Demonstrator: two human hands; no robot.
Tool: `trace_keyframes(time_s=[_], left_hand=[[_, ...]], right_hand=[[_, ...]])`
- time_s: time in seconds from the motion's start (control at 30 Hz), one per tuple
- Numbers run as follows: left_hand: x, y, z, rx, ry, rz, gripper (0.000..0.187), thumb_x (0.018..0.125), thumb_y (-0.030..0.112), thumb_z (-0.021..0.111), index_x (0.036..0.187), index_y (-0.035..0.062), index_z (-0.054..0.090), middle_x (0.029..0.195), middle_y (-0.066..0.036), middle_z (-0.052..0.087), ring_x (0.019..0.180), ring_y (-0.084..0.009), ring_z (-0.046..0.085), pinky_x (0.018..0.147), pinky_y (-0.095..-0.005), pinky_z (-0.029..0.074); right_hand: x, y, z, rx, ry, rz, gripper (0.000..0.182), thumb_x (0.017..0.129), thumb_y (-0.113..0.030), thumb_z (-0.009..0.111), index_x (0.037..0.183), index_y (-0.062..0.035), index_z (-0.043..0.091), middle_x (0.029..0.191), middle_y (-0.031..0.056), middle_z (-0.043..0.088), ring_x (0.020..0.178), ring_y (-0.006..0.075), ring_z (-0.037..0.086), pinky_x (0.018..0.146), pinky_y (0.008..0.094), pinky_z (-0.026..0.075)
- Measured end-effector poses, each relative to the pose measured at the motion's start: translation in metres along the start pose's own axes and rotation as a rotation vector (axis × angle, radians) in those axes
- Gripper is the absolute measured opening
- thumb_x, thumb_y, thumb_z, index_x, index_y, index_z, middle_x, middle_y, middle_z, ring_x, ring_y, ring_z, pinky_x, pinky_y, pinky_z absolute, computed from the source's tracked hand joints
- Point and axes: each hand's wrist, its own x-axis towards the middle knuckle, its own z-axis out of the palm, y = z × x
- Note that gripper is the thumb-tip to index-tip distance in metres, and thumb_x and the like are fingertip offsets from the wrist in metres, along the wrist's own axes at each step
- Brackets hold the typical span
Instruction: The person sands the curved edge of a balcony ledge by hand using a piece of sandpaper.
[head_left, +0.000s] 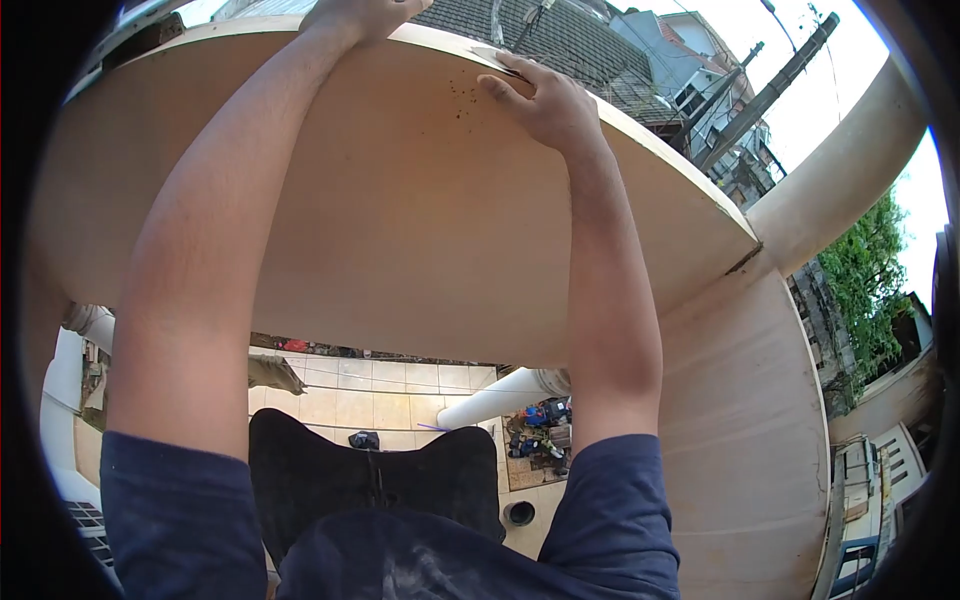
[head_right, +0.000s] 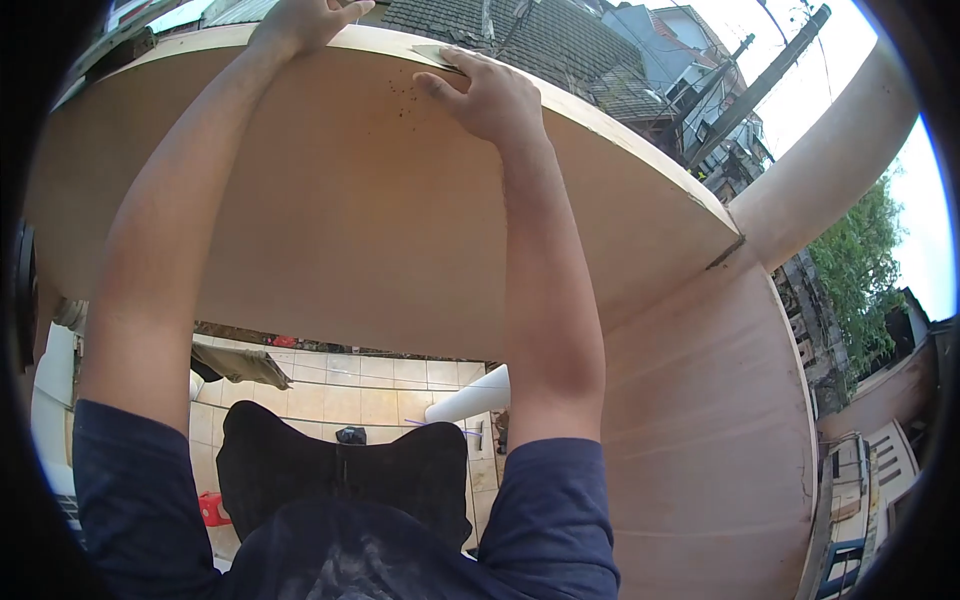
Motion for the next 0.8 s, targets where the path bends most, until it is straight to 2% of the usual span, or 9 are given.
trace_keyframes(time_s=[0.07, 0.1, 0.13, 0.2, 0.33, 0.37, 0.5, 0.6, 0.8], left_hand=[[-0.012, 0.009, -0.013, -0.020, -0.099, -0.020, 0.062, 0.100, 0.061, 0.059, 0.134, 0.0100, 0.071, 0.137, -0.017, 0.071, 0.131, -0.0325, 0.064, 0.112, -0.0461, 0.049], [0.021, -0.027, 0.032, -0.035, 0.063, 0.073, 0.057, 0.097, 0.064, 0.061, 0.121, 0.0149, 0.078, 0.113, -0.007, 0.079, 0.109, -0.0234, 0.074, 0.096, -0.0409, 0.057], [0.023, -0.031, 0.035, 0.010, 0.059, 0.091, 0.057, 0.097, 0.064, 0.061, 0.121, 0.0149, 0.078, 0.113, -0.007, 0.079, 0.109, -0.0234, 0.074, 0.096, -0.0409, 0.057], [0.020, -0.022, 0.034, 0.050, 0.102, 0.036, 0.047, 0.100, 0.058, 0.059, 0.119, 0.0206, 0.079, 0.110, 0.000, 0.080, 0.107, -0.0167, 0.075, 0.093, -0.0427, 0.062], [0.011, -0.013, 0.020, 0.037, 0.033, 0.008, 0.047, 0.098, 0.058, 0.061, 0.126, 0.0219, 0.076, 0.114, 0.001, 0.080, 0.111, -0.0173, 0.074, 0.097, -0.0440, 0.062], [0.009, -0.013, 0.019, 0.030, 0.058, 0.013, 0.049, 0.098, 0.057, 0.062, 0.129, 0.0206, 0.074, 0.112, 0.000, 0.080, 0.111, -0.0194, 0.074, 0.098, -0.0440, 0.061], [0.011, -0.018, 0.026, 0.061, 0.169, 0.078, 0.053, 0.098, 0.055, 0.062, 0.136, 0.0191, 0.069, 0.112, 0.000, 0.079, 0.113, -0.0220, 0.073, 0.102, -0.0447, 0.059], [0.017, -0.019, 0.028, 0.075, 0.196, 0.113, 0.059, 0.098, 0.055, 0.062, 0.145, 0.0182, 0.063, 0.114, 0.000, 0.079, 0.115, -0.0235, 0.072, 0.106, -0.0458, 0.057], [0.015, -0.017, 0.023, 0.048, 0.038, 0.017, 0.064, 0.099, 0.057, 0.060, 0.151, 0.0196, 0.057, 0.117, 0.000, 0.078, 0.123, -0.0233, 0.068, 0.108, -0.0476, 0.055]], right_hand=[[0.003, -0.006, -0.015, 0.165, -0.199, 0.208, 0.083, 0.093, -0.086, 0.049, 0.143, -0.0232, 0.070, 0.122, 0.0091, 0.078, 0.122, 0.0295, 0.071, 0.105, 0.0461, 0.052], [0.008, -0.011, -0.019, 0.010, -0.215, 0.311, 0.083, 0.097, -0.086, 0.042, 0.137, -0.0205, 0.073, 0.119, 0.0095, 0.079, 0.121, 0.0315, 0.070, 0.108, 0.0499, 0.049], [0.012, -0.014, -0.018, 0.056, -0.199, 0.319, 0.083, 0.097, -0.086, 0.042, 0.137, -0.0205, 0.073, 0.119, 0.0095, 0.079, 0.121, 0.0315, 0.070, 0.108, 0.0499, 0.049], [0.017, -0.013, -0.011, -0.270, -0.242, 0.170, 0.088, 0.096, -0.088, 0.035, 0.137, -0.0202, 0.073, 0.121, 0.0087, 0.078, 0.124, 0.0328, 0.069, 0.113, 0.0533, 0.045], [0.010, -0.009, 0.008, 0.108, 0.005, -0.043, 0.098, 0.094, -0.093, 0.028, 0.140, -0.0184, 0.071, 0.111, 0.0129, 0.080, 0.123, 0.0318, 0.070, 0.109, 0.0530, 0.048], [0.013, -0.010, -0.010, 0.267, -0.271, 0.185, 0.100, 0.091, -0.095, 0.031, 0.142, -0.0183, 0.070, 0.106, 0.0124, 0.080, 0.118, 0.0316, 0.072, 0.104, 0.0497, 0.053], [0.018, -0.029, -0.010, -0.245, -0.271, 0.107, 0.103, 0.087, -0.098, 0.037, 0.142, -0.0188, 0.070, 0.110, 0.0132, 0.080, 0.115, 0.0300, 0.073, 0.099, 0.0454, 0.056], [0.015, -0.007, -0.010, 0.293, -0.260, 0.081, 0.102, 0.087, -0.098, 0.036, 0.142, -0.0186, 0.071, 0.117, 0.0154, 0.079, 0.118, 0.0304, 0.072, 0.101, 0.0470, 0.055], [0.014, 0.013, -0.007, 0.072, -0.223, 0.294, 0.087, 0.089, -0.095, 0.039, 0.138, -0.0311, 0.074, 0.124, 0.0076, 0.078, 0.120, 0.0285, 0.071, 0.102, 0.0458, 0.054]])
